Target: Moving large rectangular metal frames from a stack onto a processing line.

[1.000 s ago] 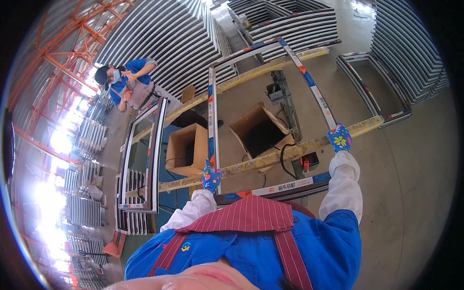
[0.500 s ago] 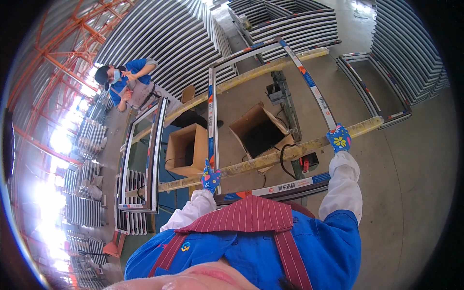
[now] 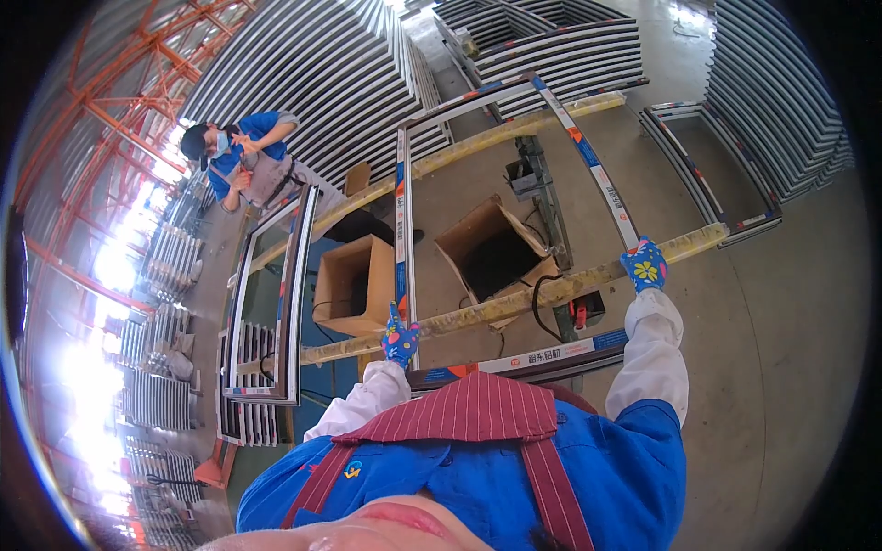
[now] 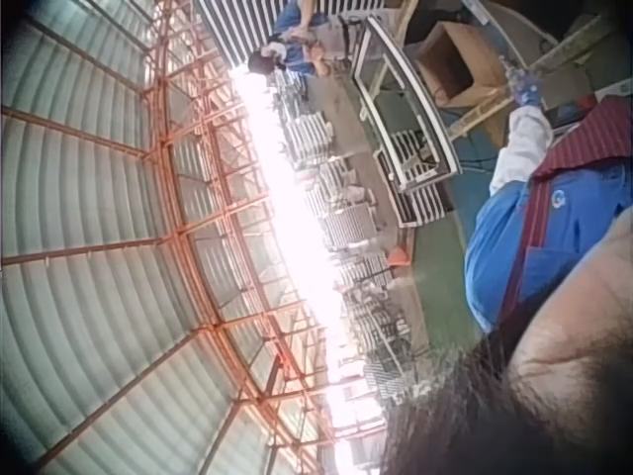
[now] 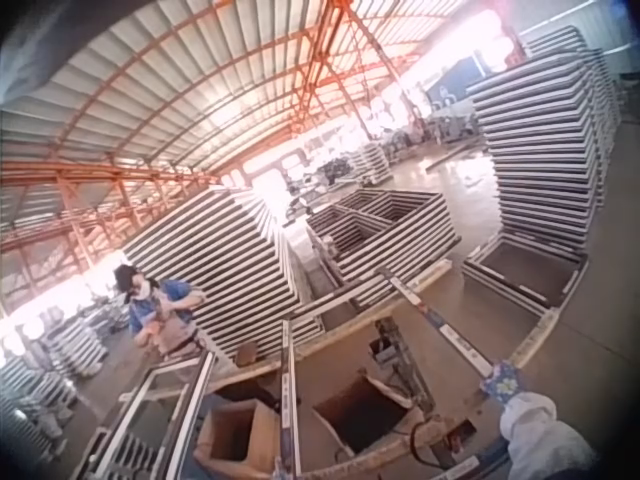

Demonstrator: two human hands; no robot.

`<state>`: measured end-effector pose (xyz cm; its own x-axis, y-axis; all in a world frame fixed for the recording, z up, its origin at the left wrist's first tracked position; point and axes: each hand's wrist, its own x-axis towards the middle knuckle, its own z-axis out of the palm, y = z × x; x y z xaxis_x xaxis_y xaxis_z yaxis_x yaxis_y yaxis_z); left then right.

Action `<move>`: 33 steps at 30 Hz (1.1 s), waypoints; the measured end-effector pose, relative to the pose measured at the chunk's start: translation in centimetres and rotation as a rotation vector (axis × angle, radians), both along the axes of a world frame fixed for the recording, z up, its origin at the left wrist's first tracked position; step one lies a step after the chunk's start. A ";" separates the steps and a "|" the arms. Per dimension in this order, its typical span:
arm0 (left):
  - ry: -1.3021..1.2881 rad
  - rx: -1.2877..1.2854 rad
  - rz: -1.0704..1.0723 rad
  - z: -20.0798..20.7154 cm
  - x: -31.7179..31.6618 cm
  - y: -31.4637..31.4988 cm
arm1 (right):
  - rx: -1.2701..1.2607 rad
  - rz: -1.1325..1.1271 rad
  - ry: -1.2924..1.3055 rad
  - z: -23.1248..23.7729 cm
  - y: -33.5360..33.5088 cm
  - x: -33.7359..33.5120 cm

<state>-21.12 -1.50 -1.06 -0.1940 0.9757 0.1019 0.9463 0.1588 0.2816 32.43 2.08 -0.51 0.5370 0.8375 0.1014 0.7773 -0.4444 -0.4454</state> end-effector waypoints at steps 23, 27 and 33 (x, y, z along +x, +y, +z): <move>-0.090 0.084 0.021 0.9 0.3 -0.5 | -0.023 0.040 -0.045 -1.1 0.2 0.3; -0.094 0.160 -0.009 0.5 0.4 -0.6 | 0.079 0.015 -0.198 -0.3 0.2 -0.4; -0.100 0.149 -0.010 1.1 0.6 -0.1 | 0.021 0.049 -0.092 -1.3 1.1 0.7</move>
